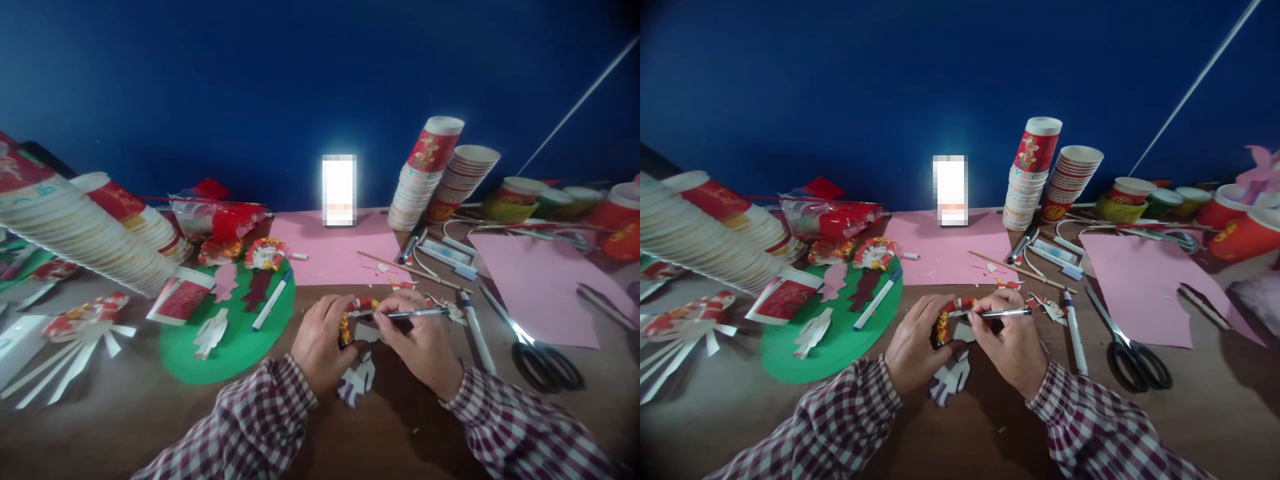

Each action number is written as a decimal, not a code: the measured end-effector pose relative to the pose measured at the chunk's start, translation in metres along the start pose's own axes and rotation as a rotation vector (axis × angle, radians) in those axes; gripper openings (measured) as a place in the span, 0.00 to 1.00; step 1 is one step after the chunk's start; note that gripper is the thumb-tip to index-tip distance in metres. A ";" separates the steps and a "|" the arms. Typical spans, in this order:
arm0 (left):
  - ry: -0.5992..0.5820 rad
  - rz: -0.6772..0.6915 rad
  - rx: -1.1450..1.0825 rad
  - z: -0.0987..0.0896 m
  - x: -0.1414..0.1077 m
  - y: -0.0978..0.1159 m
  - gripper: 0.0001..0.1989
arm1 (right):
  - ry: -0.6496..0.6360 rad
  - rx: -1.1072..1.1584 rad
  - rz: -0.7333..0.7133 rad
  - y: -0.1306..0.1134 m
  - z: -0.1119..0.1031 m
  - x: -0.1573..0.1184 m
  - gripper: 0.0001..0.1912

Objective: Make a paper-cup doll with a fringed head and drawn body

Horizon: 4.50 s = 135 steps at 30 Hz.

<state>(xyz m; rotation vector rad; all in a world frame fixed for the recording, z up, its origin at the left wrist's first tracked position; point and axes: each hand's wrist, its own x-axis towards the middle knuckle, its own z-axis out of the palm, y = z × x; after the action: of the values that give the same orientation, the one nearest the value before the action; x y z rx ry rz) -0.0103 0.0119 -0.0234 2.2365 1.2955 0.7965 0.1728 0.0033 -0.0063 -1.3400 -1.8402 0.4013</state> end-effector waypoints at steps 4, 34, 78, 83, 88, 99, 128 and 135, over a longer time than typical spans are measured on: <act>0.000 0.000 -0.005 0.000 0.000 0.000 0.32 | -0.001 0.005 -0.002 0.001 0.001 0.000 0.06; -0.009 -0.010 -0.005 -0.001 0.001 0.001 0.31 | -0.020 0.021 0.031 0.001 0.001 0.000 0.07; -0.009 -0.020 -0.005 0.000 -0.003 0.000 0.36 | -0.014 -0.049 -0.037 0.006 0.003 -0.002 0.08; 0.000 -0.011 -0.009 0.000 -0.002 0.000 0.35 | -0.009 -0.034 -0.028 0.005 0.004 -0.001 0.08; -0.013 -0.023 -0.006 0.001 -0.002 -0.001 0.34 | -0.011 -0.034 -0.026 0.001 0.002 0.001 0.09; -0.012 -0.010 0.024 0.001 -0.001 -0.001 0.32 | -0.012 -0.015 -0.007 0.001 0.000 0.000 0.07; -0.009 -0.008 0.025 -0.001 0.001 0.002 0.31 | -0.031 0.010 0.007 0.001 0.001 0.000 0.06; -0.015 -0.006 0.018 -0.001 0.001 0.002 0.31 | -0.030 0.014 0.005 0.002 0.001 0.000 0.06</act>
<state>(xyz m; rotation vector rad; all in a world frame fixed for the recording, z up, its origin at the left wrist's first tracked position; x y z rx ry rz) -0.0095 0.0119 -0.0211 2.2474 1.3064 0.7682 0.1729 0.0040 -0.0081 -1.3363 -1.8553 0.4382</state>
